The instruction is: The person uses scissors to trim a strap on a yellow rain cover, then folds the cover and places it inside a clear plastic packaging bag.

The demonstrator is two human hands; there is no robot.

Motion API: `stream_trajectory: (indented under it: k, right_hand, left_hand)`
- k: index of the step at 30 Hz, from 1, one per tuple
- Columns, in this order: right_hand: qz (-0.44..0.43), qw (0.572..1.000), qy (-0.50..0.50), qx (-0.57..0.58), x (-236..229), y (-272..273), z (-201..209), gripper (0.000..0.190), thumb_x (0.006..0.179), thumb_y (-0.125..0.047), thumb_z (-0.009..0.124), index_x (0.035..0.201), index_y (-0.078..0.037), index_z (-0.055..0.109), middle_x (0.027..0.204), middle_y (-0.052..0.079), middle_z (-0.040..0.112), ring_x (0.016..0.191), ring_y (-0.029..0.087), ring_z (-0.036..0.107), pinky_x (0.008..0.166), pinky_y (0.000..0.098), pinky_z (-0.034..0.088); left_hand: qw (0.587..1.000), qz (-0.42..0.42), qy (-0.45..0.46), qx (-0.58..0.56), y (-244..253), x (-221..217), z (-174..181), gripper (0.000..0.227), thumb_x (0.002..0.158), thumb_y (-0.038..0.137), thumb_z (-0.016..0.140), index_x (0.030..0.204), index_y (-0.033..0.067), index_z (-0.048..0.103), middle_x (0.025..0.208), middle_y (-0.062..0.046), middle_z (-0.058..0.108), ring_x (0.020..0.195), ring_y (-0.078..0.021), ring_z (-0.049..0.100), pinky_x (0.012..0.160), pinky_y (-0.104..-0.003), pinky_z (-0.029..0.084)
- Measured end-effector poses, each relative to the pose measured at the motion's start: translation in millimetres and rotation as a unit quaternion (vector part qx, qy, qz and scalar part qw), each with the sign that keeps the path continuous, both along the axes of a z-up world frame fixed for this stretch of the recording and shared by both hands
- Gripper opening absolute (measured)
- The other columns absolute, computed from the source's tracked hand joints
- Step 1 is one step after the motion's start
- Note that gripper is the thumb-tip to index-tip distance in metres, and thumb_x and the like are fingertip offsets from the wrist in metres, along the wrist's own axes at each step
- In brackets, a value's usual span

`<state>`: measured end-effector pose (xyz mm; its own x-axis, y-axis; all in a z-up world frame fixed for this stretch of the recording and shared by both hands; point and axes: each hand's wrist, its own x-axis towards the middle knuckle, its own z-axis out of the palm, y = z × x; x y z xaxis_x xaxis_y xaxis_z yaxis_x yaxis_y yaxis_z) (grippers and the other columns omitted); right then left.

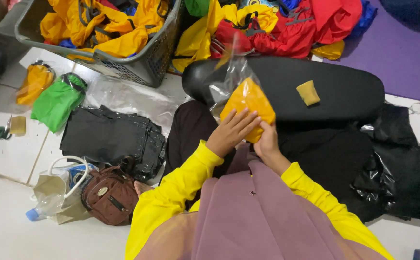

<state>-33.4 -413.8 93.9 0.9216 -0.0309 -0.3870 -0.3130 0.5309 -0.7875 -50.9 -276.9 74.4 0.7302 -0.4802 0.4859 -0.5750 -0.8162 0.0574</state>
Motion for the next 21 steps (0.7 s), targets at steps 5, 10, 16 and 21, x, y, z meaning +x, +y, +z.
stream_trajectory:
  k: [5, 10, 16, 21]
  right_hand:
    - [-0.149, 0.983, -0.108, 0.0, 8.1, -30.4, 20.1, 0.04, 0.099, -0.009, 0.057, 0.136, -0.021, 0.049, 0.124, 0.007, 0.056, 0.118, 0.027, 0.063, 0.104, 0.047, 0.054]
    - [-0.207, 0.973, -0.1, -0.008, 30.2, -51.8, -33.0, 0.042, 0.102, -0.006, 0.057, 0.138, -0.019, 0.039, 0.13, 0.011, 0.054, 0.124, 0.031, 0.06, 0.11, 0.0538, 0.049]
    - [-0.177, 0.982, 0.062, 0.019, 51.4, -65.6, -111.3, 0.048, 0.097, -0.025, 0.074, 0.128, -0.027, 0.036, 0.128, 0.009, 0.048, 0.121, 0.033, 0.056, 0.103, 0.0589, 0.051]
    - [-0.175, 0.983, 0.06, 0.004, 48.9, -50.1, -88.4, 0.043, 0.097, -0.026, 0.073, 0.125, -0.025, 0.041, 0.128, 0.009, 0.045, 0.123, 0.032, 0.05, 0.105, 0.0576, 0.046]
  left_hand:
    - [0.989, -0.102, -0.02, -0.101, -28.9, 42.7, 49.1, 0.051, 0.108, 0.009, 0.054, 0.156, 0.027, 0.047, 0.16, 0.006, 0.048, 0.155, -0.0213, 0.035, 0.13, -0.041, 0.017]
    - [0.966, -0.151, -0.005, -0.21, -63.0, 94.9, -18.5, 0.069, 0.088, -0.009, 0.067, 0.146, 0.0251, 0.058, 0.141, 0.006, 0.067, 0.145, -0.0179, 0.049, 0.131, -0.046, 0.018]
    - [0.868, 0.221, 0.139, -0.422, -75.0, 78.0, -84.3, 0.107, 0.067, -0.001, 0.082, 0.161, 0.0174, 0.035, 0.145, -0.015, 0.047, 0.141, -0.0389, 0.045, 0.122, -0.053, 0.031]
    - [0.65, 0.346, 0.384, -0.557, -86.3, 87.7, -142.0, 0.055, 0.073, 0.012, 0.081, 0.122, 0.0254, 0.058, 0.096, 0.007, 0.067, 0.089, -0.0161, 0.074, 0.083, -0.032, 0.06]
